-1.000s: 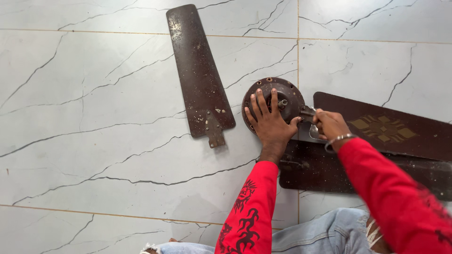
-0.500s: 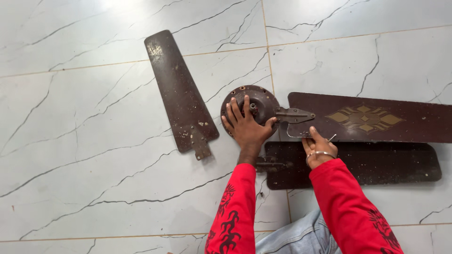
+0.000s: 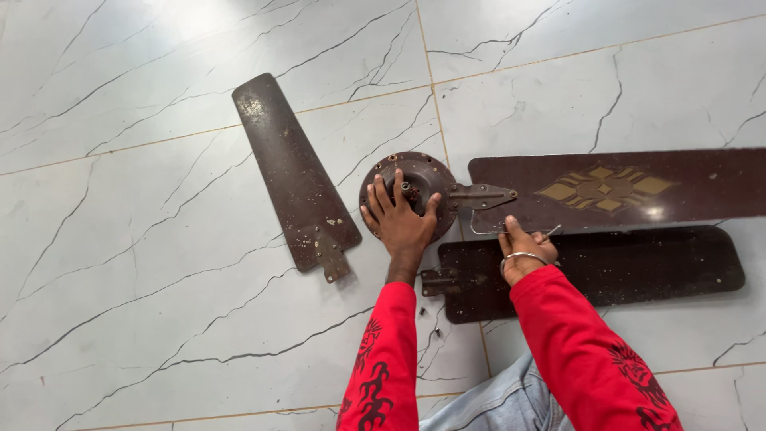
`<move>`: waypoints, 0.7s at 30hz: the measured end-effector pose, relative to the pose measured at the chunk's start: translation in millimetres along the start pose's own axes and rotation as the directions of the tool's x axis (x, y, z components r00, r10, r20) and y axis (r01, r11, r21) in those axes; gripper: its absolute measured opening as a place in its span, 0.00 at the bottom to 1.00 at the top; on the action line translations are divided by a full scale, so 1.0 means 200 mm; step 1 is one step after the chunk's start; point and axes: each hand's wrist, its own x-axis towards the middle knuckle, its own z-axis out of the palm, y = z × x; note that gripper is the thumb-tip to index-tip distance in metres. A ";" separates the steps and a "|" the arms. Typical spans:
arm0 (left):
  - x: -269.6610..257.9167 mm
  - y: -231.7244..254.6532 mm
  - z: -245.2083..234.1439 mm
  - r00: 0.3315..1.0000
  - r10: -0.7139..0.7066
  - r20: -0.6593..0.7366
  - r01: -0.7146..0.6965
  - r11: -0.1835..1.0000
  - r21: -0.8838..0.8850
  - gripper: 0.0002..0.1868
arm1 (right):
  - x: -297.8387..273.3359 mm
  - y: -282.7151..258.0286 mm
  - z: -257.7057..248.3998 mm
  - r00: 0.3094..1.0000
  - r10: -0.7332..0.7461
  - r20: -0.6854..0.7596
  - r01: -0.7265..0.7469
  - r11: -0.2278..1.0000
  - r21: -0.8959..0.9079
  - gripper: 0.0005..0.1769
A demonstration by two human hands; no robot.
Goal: The person sits on the floor and attaches three fan blades to the central motor housing using screws. They align each blade, insert screws, and tighten them by hand.
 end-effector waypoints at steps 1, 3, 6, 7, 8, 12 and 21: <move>0.00 0.00 0.00 1.000 0.005 -0.008 -0.005 1.000 0.004 0.49 | -0.01 0.00 0.00 1.000 0.013 -0.001 -0.013 1.000 0.022 0.24; -0.01 0.00 0.01 1.000 0.005 -0.012 -0.004 1.000 0.012 0.49 | -0.01 0.01 0.02 0.999 0.047 0.002 -0.047 0.997 0.067 0.24; -0.01 -0.01 0.01 1.000 -0.002 -0.010 0.002 1.000 0.018 0.49 | 0.00 0.01 0.04 1.000 0.002 -0.001 -0.002 0.997 0.076 0.26; -0.01 -0.01 0.01 1.000 0.001 -0.016 -0.001 1.000 0.017 0.50 | 0.00 0.01 0.04 1.000 0.003 -0.002 -0.003 0.998 0.063 0.26; -0.01 0.00 0.01 1.000 0.006 -0.022 -0.006 1.000 0.015 0.50 | 0.01 0.00 0.04 1.000 0.002 -0.003 -0.002 0.999 0.051 0.26; -0.01 0.00 0.01 1.000 -0.005 -0.001 0.005 1.000 0.013 0.49 | 0.03 -0.01 0.03 1.000 0.009 -0.003 -0.009 1.000 0.030 0.27; 0.00 0.01 0.00 1.000 -0.011 0.010 0.011 1.000 0.004 0.49 | 0.04 -0.04 0.02 0.996 0.087 0.016 -0.087 0.996 0.023 0.28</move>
